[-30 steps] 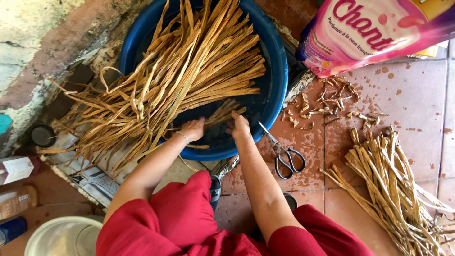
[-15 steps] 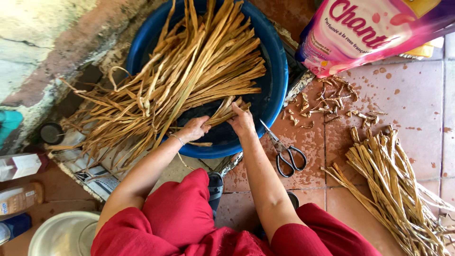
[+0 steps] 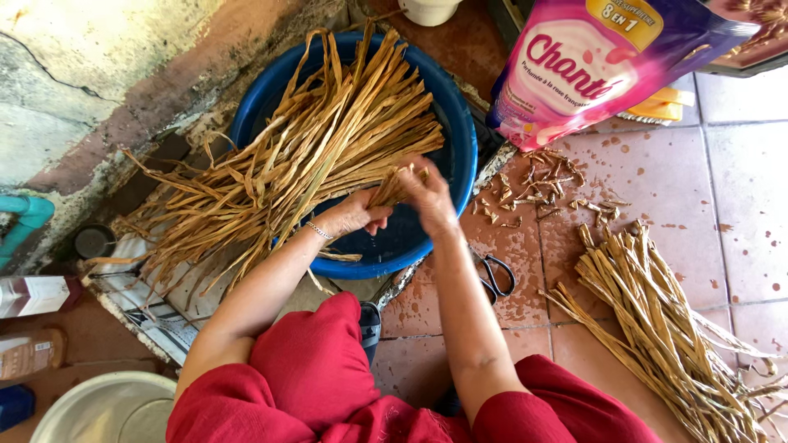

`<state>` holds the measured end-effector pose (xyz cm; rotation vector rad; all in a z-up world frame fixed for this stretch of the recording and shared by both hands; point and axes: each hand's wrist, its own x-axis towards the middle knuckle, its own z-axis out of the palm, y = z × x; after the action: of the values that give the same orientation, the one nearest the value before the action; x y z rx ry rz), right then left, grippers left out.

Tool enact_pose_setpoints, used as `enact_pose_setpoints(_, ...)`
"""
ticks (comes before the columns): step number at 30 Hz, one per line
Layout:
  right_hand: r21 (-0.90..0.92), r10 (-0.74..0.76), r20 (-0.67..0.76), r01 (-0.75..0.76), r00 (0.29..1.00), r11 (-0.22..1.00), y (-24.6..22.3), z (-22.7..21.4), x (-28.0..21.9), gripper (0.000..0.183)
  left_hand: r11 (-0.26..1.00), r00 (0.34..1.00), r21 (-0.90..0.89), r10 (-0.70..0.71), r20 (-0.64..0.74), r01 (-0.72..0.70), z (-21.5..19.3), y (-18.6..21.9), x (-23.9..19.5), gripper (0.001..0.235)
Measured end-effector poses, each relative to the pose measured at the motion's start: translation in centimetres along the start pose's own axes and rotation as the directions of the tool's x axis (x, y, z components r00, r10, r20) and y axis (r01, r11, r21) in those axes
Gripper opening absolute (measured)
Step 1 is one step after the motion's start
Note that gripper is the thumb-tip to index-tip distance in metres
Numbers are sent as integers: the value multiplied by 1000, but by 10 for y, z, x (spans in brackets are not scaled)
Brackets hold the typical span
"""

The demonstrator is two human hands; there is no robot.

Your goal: The person sits on the floor and uses scissors to trim the ends of dried plant stalks. They pick up stalks from a blue basin, cut the tips, and place the trimmed stalks into a pile on the floor.

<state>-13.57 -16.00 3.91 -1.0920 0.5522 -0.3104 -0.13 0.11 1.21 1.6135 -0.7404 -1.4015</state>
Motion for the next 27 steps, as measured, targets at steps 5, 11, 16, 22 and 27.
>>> enact_pose_setpoints(5,-364,-202,162,249,966,898,-83,-9,-6,93,992,997,105,69,19,-71,-3,2,-2,31)
enact_pose_setpoints(11,-561,24,373,205,927,802,-75,19,-6,97,970,995,227,99,-15,-93,12,24,3,32)
enact_pose_setpoints(16,-204,-212,122,233,970,951,-92,2,-11,99,970,970,175,195,-147,-168,-2,75,-5,40)
enact_pose_setpoints(22,-82,-293,367,344,883,935,-76,34,-11,117,855,809,193,519,-275,-482,-2,159,3,42)
enact_pose_setpoints(27,32,-284,365,293,887,956,-50,50,-6,60,718,647,81,665,-372,-692,10,217,1,40)
